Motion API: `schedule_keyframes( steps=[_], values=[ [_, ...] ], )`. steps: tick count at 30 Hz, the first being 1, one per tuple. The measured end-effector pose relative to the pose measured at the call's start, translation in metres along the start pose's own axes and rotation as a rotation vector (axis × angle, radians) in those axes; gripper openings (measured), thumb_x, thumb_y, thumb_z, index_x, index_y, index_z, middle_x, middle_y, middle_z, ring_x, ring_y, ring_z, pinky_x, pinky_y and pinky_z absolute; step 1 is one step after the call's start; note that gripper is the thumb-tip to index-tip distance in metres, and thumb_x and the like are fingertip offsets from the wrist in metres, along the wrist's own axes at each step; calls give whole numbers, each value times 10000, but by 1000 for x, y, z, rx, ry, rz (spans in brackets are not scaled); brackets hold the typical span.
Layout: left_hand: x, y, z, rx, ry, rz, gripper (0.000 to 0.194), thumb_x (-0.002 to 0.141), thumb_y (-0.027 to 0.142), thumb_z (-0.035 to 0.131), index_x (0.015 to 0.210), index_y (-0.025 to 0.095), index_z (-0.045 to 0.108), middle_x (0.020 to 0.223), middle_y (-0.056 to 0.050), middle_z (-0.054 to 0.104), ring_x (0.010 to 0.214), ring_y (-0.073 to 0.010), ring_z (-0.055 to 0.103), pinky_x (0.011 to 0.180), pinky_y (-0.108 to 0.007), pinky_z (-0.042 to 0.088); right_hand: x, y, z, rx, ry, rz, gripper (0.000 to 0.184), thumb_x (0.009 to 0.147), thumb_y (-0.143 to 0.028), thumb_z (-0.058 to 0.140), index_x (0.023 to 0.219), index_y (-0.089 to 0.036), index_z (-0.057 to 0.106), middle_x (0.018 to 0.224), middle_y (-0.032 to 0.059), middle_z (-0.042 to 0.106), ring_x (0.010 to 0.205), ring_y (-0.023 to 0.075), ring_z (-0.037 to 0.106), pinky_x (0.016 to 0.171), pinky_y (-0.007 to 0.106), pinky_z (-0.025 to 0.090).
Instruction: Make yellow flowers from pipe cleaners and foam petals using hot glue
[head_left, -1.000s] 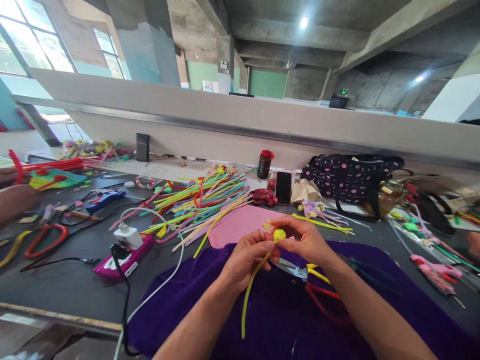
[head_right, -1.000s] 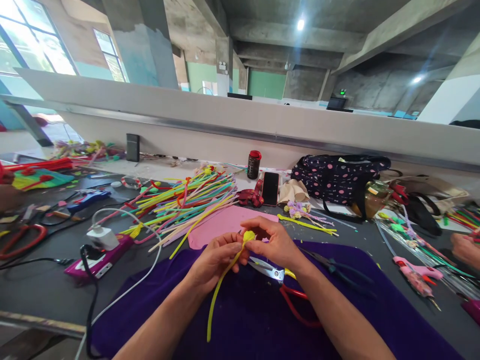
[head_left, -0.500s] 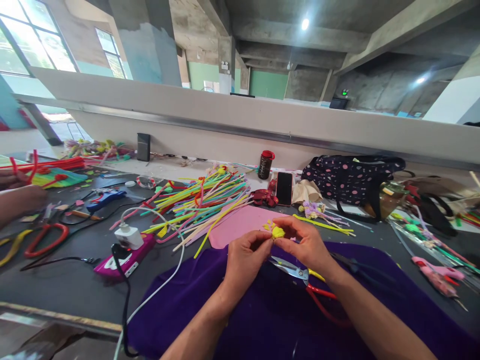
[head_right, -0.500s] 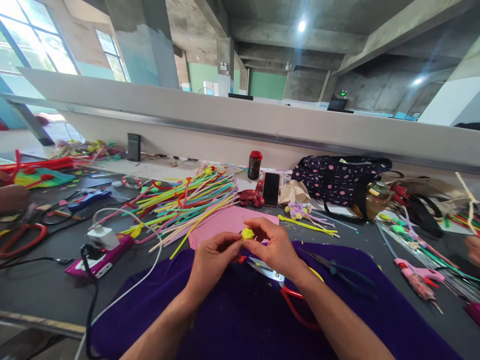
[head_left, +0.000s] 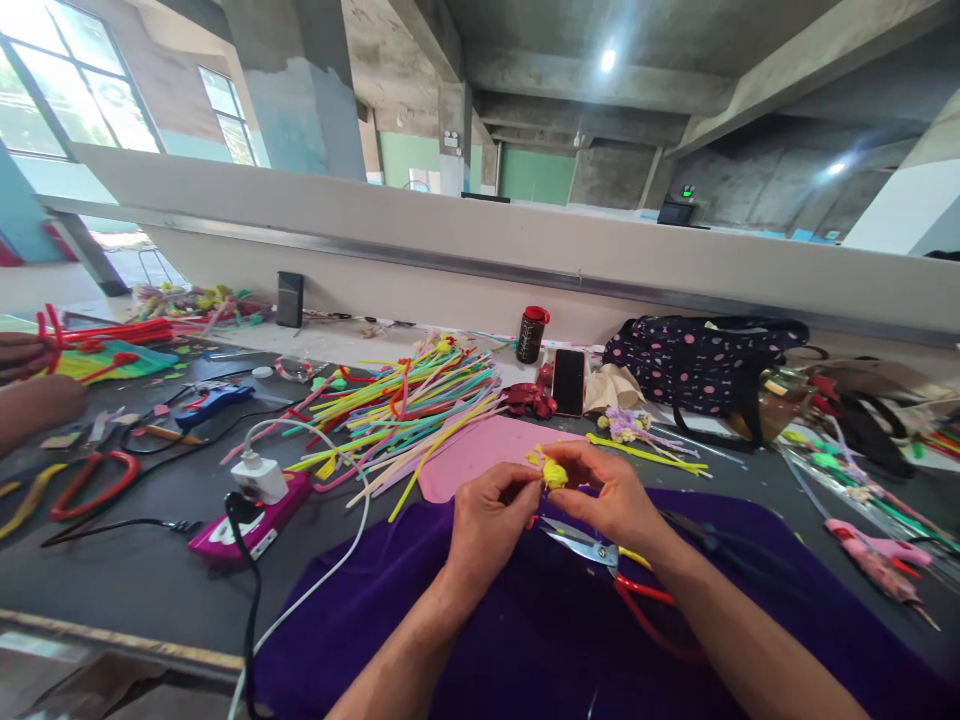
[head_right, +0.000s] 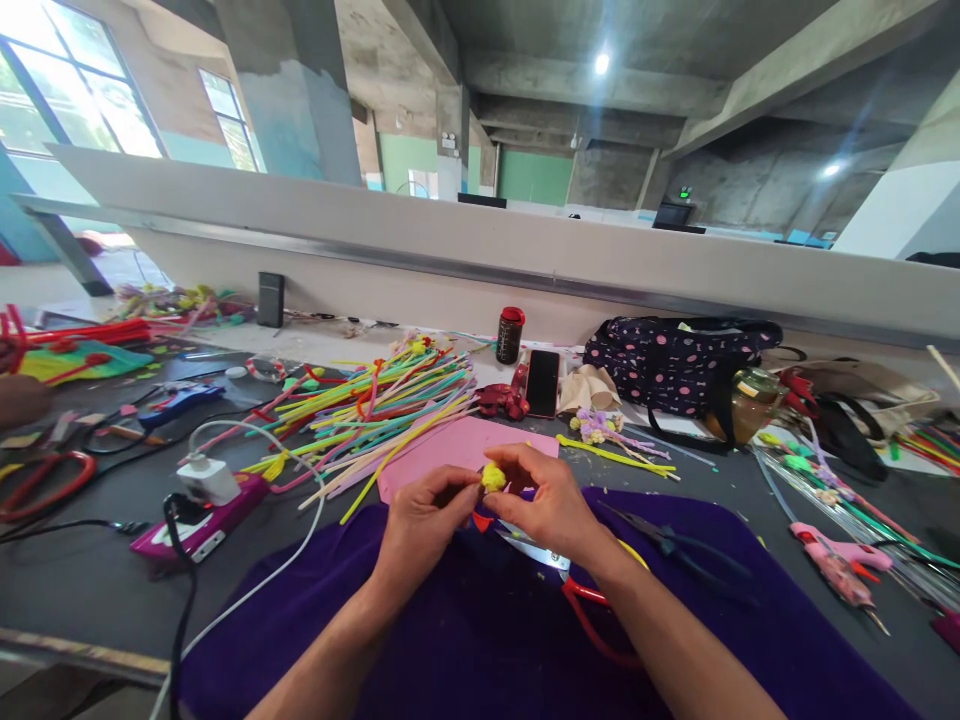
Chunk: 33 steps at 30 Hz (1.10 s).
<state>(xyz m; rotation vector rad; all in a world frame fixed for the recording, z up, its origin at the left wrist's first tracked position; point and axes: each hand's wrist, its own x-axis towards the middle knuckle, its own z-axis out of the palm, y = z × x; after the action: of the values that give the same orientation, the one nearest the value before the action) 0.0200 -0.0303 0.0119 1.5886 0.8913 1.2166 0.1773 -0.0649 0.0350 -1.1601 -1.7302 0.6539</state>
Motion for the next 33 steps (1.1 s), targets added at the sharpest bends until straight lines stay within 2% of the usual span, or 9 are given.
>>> schedule_keyframes(
  steps=[5, 8, 11, 20, 30, 33],
  values=[
    [-1, 0, 0, 16, -14, 65, 124, 713, 196, 586, 772, 189, 694, 726, -15, 683, 645, -137, 602, 614, -212, 450, 1, 0, -5, 18, -66, 5, 452, 707, -223, 665, 1137, -210, 527, 991, 36, 616, 796, 150, 591, 709, 279, 486],
    [-1, 1, 0, 21, -18, 75, 125, 711, 189, 586, 771, 187, 695, 729, -18, 683, 649, -138, 600, 620, -216, 450, 0, -1, -7, -17, -79, -17, 467, 699, -225, 668, 1145, -220, 530, 1009, 33, 605, 806, 150, 582, 703, 270, 480],
    [-1, 2, 0, 23, -13, 77, 116, 699, 186, 593, 752, 188, 696, 700, -14, 677, 611, -132, 590, 591, -212, 442, 0, -3, -8, -32, -86, -23, 438, 701, -231, 664, 1122, -220, 543, 996, 28, 605, 798, 150, 575, 697, 266, 476],
    [1, 0, -1, 46, 5, 76, 116, 689, 190, 603, 749, 200, 702, 722, -18, 687, 648, -142, 609, 625, -219, 455, 1, -5, -4, -60, -37, -49, 248, 724, -212, 641, 967, -196, 596, 753, -21, 577, 609, 97, 507, 565, 205, 429],
    [2, -3, 0, 76, 0, 80, 104, 716, 196, 588, 761, 185, 681, 721, -17, 681, 656, -142, 614, 627, -219, 465, 2, -6, -2, -188, -19, -93, 172, 745, -220, 615, 916, -202, 611, 735, -10, 577, 617, 115, 506, 585, 230, 409],
    [2, -3, 0, 112, 8, 122, 101, 730, 185, 579, 772, 186, 671, 716, -9, 672, 645, -128, 608, 617, -210, 462, 1, -5, -3, -177, -17, -90, 226, 740, -229, 624, 963, -207, 605, 766, -4, 590, 625, 116, 512, 591, 231, 419]
  ],
)
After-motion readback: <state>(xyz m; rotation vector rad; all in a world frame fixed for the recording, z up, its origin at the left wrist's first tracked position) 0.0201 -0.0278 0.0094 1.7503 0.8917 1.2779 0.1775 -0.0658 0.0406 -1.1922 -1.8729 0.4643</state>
